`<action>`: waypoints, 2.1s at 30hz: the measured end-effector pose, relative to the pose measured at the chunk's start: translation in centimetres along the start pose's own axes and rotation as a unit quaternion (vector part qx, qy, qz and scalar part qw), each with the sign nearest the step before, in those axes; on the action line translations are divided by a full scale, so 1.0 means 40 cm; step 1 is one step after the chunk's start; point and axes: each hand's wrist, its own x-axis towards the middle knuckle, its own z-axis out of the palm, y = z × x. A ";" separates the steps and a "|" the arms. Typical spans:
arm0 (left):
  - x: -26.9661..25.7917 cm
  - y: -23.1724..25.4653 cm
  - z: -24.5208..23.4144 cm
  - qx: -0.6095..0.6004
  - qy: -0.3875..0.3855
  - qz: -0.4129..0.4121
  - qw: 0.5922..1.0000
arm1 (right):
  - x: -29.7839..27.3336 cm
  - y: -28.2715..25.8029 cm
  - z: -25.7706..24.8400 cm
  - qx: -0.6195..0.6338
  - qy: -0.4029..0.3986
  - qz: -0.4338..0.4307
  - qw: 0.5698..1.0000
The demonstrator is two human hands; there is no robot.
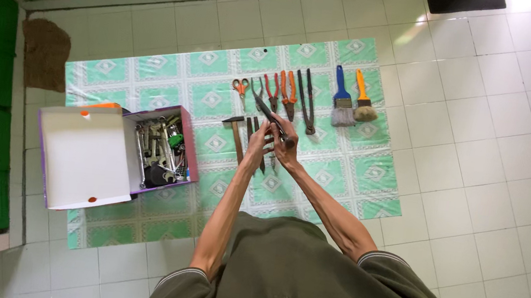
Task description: The person removes various tools from a box and arranges them in a line on a patterned mat. The person handles pliers, scissors, wrenches, a hammer, and paintbrushes, placing each item neatly on the mat.
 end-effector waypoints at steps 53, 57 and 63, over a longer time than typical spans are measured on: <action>0.051 -0.040 0.183 0.163 -0.084 0.189 0.965 | 0.084 0.298 -0.339 0.229 -0.101 0.219 0.943; 0.037 -0.020 0.213 0.191 -0.040 0.170 0.966 | 0.083 0.262 -0.332 0.231 -0.118 0.216 0.941; 0.028 -0.032 0.235 0.204 -0.016 0.181 0.962 | 0.085 0.204 -0.338 0.062 -0.136 0.193 0.970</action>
